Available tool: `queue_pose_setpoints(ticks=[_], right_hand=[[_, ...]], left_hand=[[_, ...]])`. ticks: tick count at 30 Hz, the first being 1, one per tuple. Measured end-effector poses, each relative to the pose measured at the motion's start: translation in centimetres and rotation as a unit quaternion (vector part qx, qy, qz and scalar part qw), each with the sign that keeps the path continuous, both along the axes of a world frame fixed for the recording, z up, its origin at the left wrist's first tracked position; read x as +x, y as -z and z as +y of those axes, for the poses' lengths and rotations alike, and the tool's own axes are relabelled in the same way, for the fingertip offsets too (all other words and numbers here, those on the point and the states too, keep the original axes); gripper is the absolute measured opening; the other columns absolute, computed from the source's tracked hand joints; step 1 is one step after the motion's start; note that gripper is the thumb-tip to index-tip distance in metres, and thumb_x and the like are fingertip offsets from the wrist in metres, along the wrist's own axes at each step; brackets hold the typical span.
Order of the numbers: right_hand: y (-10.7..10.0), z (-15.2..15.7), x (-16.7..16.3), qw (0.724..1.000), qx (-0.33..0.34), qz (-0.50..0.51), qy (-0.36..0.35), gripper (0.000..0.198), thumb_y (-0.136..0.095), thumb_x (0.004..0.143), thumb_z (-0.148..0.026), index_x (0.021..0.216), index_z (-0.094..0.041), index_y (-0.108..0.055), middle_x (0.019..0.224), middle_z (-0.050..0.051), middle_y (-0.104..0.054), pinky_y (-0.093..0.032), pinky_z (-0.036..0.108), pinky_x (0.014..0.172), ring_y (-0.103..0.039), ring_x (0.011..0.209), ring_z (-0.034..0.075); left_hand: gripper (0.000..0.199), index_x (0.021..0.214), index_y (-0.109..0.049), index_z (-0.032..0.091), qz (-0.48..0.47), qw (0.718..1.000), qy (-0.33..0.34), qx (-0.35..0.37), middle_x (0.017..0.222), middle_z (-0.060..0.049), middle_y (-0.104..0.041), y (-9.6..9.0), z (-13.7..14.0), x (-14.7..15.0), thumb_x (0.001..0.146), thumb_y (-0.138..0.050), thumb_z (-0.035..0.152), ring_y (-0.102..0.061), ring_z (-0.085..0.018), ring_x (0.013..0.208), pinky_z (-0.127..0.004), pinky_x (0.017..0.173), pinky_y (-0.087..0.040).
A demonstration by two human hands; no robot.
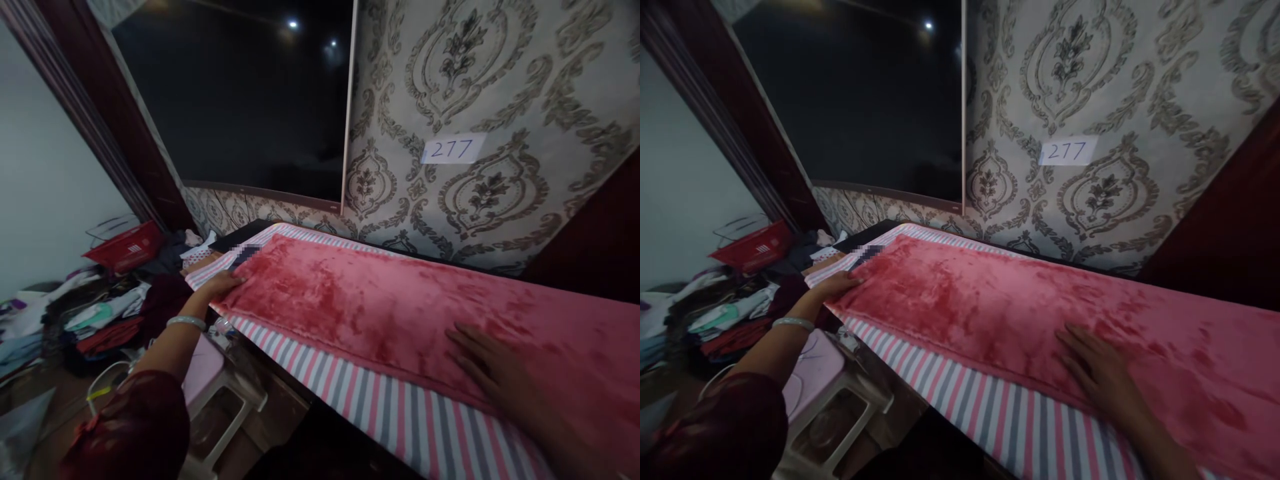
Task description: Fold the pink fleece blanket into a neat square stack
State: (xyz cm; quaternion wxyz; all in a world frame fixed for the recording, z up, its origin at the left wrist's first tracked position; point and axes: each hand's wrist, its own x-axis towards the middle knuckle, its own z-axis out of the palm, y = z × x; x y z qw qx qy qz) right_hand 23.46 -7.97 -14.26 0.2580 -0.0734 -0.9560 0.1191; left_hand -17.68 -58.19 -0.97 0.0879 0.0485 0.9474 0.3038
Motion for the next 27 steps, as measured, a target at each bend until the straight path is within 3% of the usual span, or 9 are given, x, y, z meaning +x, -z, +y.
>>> queue_pose_setpoints(ticks=[6, 11, 14, 17, 20, 23, 27], right_hand=[[1.0, 0.8, -0.1, 1.000, 0.000, 0.022, -0.011, 0.060, -0.037, 0.099, -0.066, 0.128, -0.026, -0.071, 0.134, 0.011, -0.068, -0.053, 0.058, 0.104, -0.064, 0.124, 0.035], [0.9, 0.5, -0.1, 0.999, 0.007, 0.033, -0.006, 0.060, -0.037, 0.099, -0.066, 0.126, -0.026, -0.073, 0.134, 0.011, -0.068, -0.056, 0.057, 0.100, -0.066, 0.121, 0.035], [0.8, 0.4, -0.2, 0.999, 0.003, 0.035, -0.001, 0.060, -0.035, 0.100, -0.065, 0.126, -0.027, -0.073, 0.135, 0.010, -0.067, -0.056, 0.058, 0.099, -0.066, 0.122, 0.035], [0.5, 0.3, -0.2, 1.000, -0.005, 0.025, -0.006, 0.060, -0.036, 0.100, -0.065, 0.127, -0.026, -0.072, 0.137, 0.011, -0.066, -0.056, 0.057, 0.101, -0.065, 0.123, 0.034], [0.2, 0.3, -0.1, 1.000, -0.016, 0.006, -0.009, 0.058, -0.038, 0.100, -0.064, 0.129, -0.027, -0.071, 0.139, 0.010, -0.064, -0.054, 0.056, 0.104, -0.062, 0.127, 0.034], [0.1, 0.2, -0.1, 1.000, -0.022, -0.006, -0.005, 0.056, -0.040, 0.100, -0.063, 0.131, -0.028, -0.070, 0.142, 0.010, -0.062, -0.052, 0.056, 0.106, -0.061, 0.129, 0.033], [0.5, 0.1, 0.0, 1.000, -0.018, 0.001, 0.004, 0.056, -0.038, 0.100, -0.063, 0.132, -0.028, -0.069, 0.143, 0.010, -0.061, -0.052, 0.057, 0.106, -0.061, 0.129, 0.033]], left_hand=[[0.042, 0.074, -0.065, 0.020, -0.052, 0.992, 0.017, 0.111, 0.079, -0.009, -0.076, -0.8, 0.4, 0.2, 0.058, -0.082, 0.054, -0.074, -0.031, 0.083, -0.036, 0.069, -0.060], [0.044, 0.081, -0.067, 0.020, -0.064, 0.980, 0.080, 0.171, 0.081, -0.010, -0.076, -2.3, 1.7, 0.5, 0.059, -0.081, 0.055, -0.074, -0.031, 0.079, -0.042, 0.073, -0.061], [0.048, 0.088, -0.069, 0.019, -0.039, 0.975, 0.140, 0.167, 0.088, -0.009, -0.077, -3.8, 3.9, 0.6, 0.060, -0.077, 0.058, -0.073, -0.031, 0.083, -0.042, 0.075, -0.059], [0.046, 0.092, -0.069, 0.019, 0.022, 0.970, 0.202, 0.135, 0.095, -0.007, -0.076, -4.3, 7.8, 1.2, 0.061, -0.076, 0.052, -0.070, -0.033, 0.096, -0.041, 0.084, -0.056], [0.040, 0.096, -0.070, 0.019, 0.072, 0.955, 0.273, 0.094, 0.105, -0.008, -0.075, -2.7, 12.5, 3.3, 0.062, -0.076, 0.038, -0.066, -0.033, 0.108, -0.041, 0.097, -0.050], [0.039, 0.099, -0.071, 0.019, 0.080, 0.934, 0.344, 0.063, 0.115, -0.010, -0.073, 0.3, 16.2, 6.3, 0.061, -0.074, 0.028, -0.065, -0.033, 0.113, -0.040, 0.102, -0.047], [0.042, 0.108, -0.070, 0.018, 0.085, 0.918, 0.384, 0.050, 0.124, -0.012, -0.070, 2.8, 17.5, 8.3, 0.067, -0.072, 0.029, -0.063, -0.033, 0.118, -0.041, 0.105, -0.046]])
